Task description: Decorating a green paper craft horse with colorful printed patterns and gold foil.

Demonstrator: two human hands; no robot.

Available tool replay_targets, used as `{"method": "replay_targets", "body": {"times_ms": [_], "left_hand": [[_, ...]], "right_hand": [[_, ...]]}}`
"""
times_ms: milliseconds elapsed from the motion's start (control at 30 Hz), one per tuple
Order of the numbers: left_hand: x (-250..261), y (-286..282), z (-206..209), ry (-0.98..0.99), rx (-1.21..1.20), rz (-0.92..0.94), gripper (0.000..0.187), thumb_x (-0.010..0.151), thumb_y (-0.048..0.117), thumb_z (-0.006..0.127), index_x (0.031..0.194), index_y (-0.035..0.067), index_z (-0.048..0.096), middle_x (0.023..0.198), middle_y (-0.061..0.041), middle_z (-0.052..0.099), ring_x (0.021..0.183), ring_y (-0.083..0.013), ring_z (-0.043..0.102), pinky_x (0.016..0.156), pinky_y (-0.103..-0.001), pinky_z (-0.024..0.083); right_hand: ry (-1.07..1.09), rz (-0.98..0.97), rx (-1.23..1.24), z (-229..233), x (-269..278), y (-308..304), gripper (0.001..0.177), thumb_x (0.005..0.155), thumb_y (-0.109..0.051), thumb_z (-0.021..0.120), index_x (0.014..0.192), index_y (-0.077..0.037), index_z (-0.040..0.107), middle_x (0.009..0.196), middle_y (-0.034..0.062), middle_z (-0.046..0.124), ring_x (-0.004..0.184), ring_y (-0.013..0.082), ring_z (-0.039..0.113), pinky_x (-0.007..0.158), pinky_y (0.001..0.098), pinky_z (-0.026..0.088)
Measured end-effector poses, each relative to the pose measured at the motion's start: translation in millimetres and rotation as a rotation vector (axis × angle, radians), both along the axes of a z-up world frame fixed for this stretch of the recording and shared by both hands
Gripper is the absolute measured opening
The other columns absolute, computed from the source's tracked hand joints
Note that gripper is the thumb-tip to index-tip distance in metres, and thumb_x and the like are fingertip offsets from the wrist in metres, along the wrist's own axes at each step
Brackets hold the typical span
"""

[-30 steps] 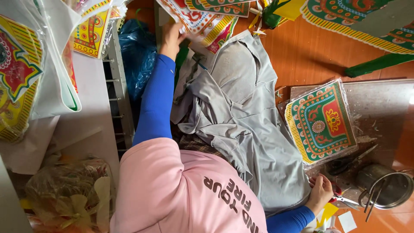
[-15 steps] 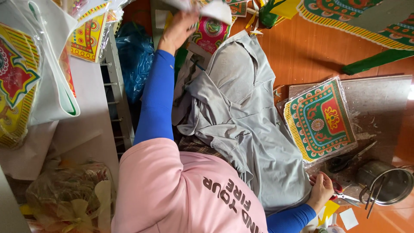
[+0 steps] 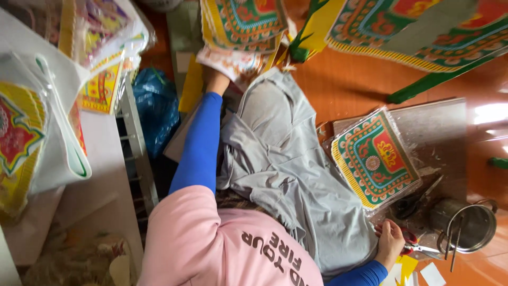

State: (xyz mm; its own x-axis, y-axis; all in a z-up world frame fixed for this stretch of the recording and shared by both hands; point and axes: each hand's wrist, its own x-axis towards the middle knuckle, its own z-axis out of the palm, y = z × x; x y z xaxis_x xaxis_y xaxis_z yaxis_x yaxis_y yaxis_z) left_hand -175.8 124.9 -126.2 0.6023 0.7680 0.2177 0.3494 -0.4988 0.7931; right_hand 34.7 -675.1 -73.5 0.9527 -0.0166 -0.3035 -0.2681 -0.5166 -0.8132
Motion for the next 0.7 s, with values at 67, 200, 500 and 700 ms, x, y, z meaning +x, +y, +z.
{"method": "replay_targets", "body": {"times_ms": [67,200,500,700], "left_hand": [[29,-11,14,-0.027,-0.024,0.102,0.042,0.092,0.025,0.067,0.128,0.003,0.064,0.131,-0.02,0.066,0.12,-0.0376,0.062,0.102,-0.045,0.049],[-84,37,-8,-0.068,-0.094,0.31,0.044,0.088,0.027,0.069,0.125,0.004,0.066,0.125,-0.019,0.07,0.114,-0.0353,0.066,0.097,-0.044,0.053],[-6,27,-43,0.042,0.031,0.425,0.025,0.093,0.021,0.066,0.111,0.005,0.073,0.103,-0.022,0.073,0.097,-0.0441,0.067,0.084,-0.051,0.052],[-48,75,-27,0.15,0.183,0.435,0.018,0.077,-0.001,0.065,0.095,-0.002,0.064,0.096,-0.031,0.068,0.092,-0.0538,0.063,0.084,-0.058,0.051]], "right_hand": [[0.023,-0.026,-0.033,-6,2,-2,0.027,0.107,-0.018,0.066,0.124,0.003,0.066,0.095,0.011,0.07,0.078,0.0186,0.07,0.063,0.0269,0.054],[0.017,-0.032,-0.028,-16,5,-8,0.028,0.107,-0.019,0.066,0.124,0.003,0.066,0.094,0.0115,0.07,0.078,0.0185,0.07,0.063,0.0262,0.053],[-0.002,-0.038,-0.039,-5,-1,2,0.028,0.107,-0.02,0.066,0.122,0.004,0.068,0.094,0.0109,0.07,0.078,0.0179,0.07,0.062,0.0262,0.053],[-0.051,-0.008,-0.007,-3,-6,4,0.026,0.108,-0.019,0.066,0.122,0.003,0.069,0.095,0.0092,0.07,0.079,0.0166,0.07,0.063,0.0256,0.052]]}}
